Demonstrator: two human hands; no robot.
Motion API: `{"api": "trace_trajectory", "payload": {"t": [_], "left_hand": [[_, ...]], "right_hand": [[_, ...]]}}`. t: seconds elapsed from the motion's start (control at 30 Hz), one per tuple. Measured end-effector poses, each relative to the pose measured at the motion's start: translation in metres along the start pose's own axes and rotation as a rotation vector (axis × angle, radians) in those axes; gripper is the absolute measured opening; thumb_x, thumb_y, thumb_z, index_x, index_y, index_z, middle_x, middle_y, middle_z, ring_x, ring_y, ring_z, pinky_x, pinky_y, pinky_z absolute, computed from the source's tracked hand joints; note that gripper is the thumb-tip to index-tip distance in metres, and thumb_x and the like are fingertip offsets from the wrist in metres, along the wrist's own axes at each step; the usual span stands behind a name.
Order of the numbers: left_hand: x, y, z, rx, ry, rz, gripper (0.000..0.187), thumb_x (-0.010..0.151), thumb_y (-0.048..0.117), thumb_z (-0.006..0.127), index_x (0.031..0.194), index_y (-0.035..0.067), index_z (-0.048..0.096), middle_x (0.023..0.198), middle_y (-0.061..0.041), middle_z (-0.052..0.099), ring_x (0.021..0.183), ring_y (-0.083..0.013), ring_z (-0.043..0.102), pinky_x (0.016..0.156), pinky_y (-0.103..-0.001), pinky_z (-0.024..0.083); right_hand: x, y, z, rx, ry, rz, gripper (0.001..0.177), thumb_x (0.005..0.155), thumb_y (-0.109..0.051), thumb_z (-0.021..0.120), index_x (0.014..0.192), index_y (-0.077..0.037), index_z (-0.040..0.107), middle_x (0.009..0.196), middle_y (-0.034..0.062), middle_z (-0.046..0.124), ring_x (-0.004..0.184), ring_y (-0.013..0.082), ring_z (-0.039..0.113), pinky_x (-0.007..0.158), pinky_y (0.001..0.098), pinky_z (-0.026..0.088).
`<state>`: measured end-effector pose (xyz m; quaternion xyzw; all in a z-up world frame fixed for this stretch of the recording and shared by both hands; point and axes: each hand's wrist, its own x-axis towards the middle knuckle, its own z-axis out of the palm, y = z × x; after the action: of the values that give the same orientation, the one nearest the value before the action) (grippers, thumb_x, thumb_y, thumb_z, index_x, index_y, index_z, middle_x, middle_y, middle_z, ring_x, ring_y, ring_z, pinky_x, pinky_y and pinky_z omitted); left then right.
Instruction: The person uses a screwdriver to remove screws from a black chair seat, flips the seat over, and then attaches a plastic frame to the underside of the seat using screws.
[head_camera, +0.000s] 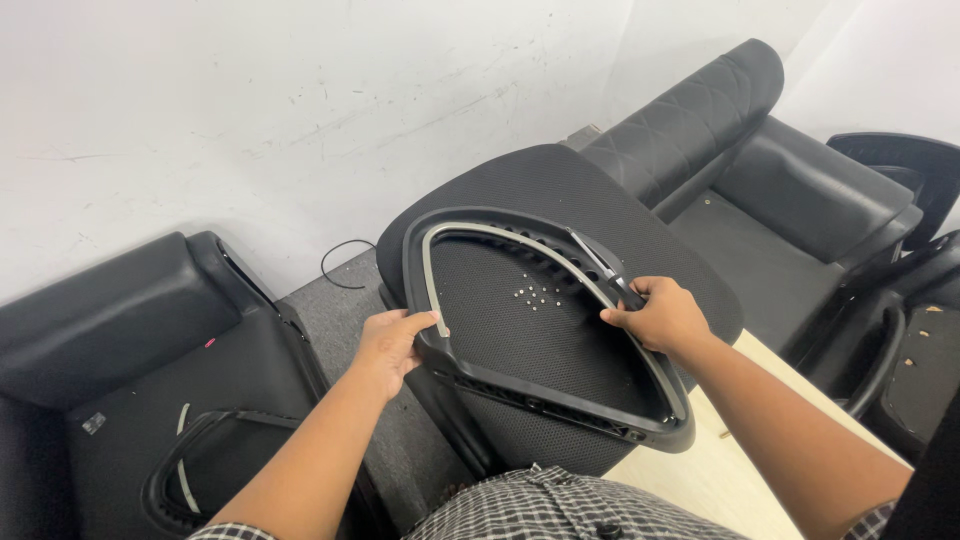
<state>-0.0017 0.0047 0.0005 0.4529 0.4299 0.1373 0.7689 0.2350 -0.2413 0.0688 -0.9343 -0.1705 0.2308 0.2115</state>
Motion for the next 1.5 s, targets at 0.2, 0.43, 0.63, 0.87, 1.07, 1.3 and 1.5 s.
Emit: {"api": "trace_trajectory", "payload": {"t": [0.2,0.43,0.63,0.87,1.07,1.3,1.5], "left_hand": [[-0.004,0.004,0.000,0.055,0.005,0.026,0.030,0.084,0.009,0.073,0.110,-0.006,0.071,0.098,-0.018,0.076,0.086,-0.0265,0.076,0.085,-0.041,0.064],[-0.010,0.007,0.002,0.115,-0.006,0.058,0.032,0.084,0.011,0.074,0.110,-0.007,0.070,0.098,-0.018,0.076,0.086,-0.0271,0.076,0.084,-0.041,0.064],[-0.016,0.018,0.003,0.230,-0.021,0.048,0.042,0.086,0.011,0.074,0.123,-0.007,0.065,0.103,-0.016,0.076,0.088,-0.0245,0.077,0.084,-0.039,0.064],[-0.015,0.039,0.013,0.499,-0.024,0.038,0.074,0.085,0.006,0.073,0.148,0.004,0.034,0.117,-0.017,0.070,0.102,-0.0264,0.074,0.087,-0.043,0.064],[-0.016,0.044,0.014,0.494,-0.028,0.000,0.076,0.084,0.008,0.074,0.149,0.004,0.034,0.119,-0.018,0.070,0.104,-0.0268,0.074,0.090,-0.045,0.063],[-0.023,0.048,0.018,0.501,0.010,-0.006,0.078,0.084,0.008,0.075,0.149,0.005,0.033,0.119,-0.020,0.069,0.102,-0.0287,0.074,0.086,-0.045,0.063],[-0.023,0.055,0.019,0.584,0.001,-0.046,0.068,0.085,0.009,0.075,0.144,0.002,0.041,0.120,-0.019,0.067,0.102,-0.0280,0.075,0.085,-0.041,0.066]], "right_hand": [[-0.012,0.008,-0.003,0.069,-0.001,-0.001,0.022,0.080,-0.030,0.085,0.080,-0.013,0.071,0.070,0.0047,0.071,0.059,0.0156,0.065,0.058,0.0316,0.052],[-0.017,0.029,-0.009,0.253,-0.106,0.026,0.015,0.082,-0.021,0.083,0.080,-0.008,0.076,0.065,0.0082,0.063,0.053,0.0182,0.050,0.052,0.0327,0.039],[-0.031,0.044,-0.012,0.340,-0.134,0.146,0.012,0.083,-0.013,0.081,0.078,-0.012,0.070,0.069,0.0062,0.066,0.059,0.0167,0.058,0.054,0.0311,0.045],[-0.029,0.039,-0.011,0.297,-0.101,0.101,0.015,0.082,-0.014,0.082,0.075,-0.011,0.069,0.063,0.0060,0.063,0.051,0.0166,0.052,0.048,0.0313,0.042],[-0.018,0.030,-0.011,0.258,-0.106,0.074,0.016,0.082,-0.017,0.082,0.075,-0.012,0.068,0.063,0.0030,0.062,0.051,0.0143,0.052,0.048,0.0302,0.041],[-0.022,0.035,-0.022,0.069,-0.230,-0.003,0.018,0.082,-0.019,0.083,0.078,-0.011,0.067,0.068,0.0028,0.066,0.060,0.0147,0.061,0.057,0.0313,0.049],[-0.035,0.057,-0.023,0.133,-0.308,-0.089,0.018,0.082,-0.018,0.082,0.077,-0.011,0.067,0.066,0.0020,0.061,0.059,0.0149,0.054,0.056,0.0327,0.044]]}}
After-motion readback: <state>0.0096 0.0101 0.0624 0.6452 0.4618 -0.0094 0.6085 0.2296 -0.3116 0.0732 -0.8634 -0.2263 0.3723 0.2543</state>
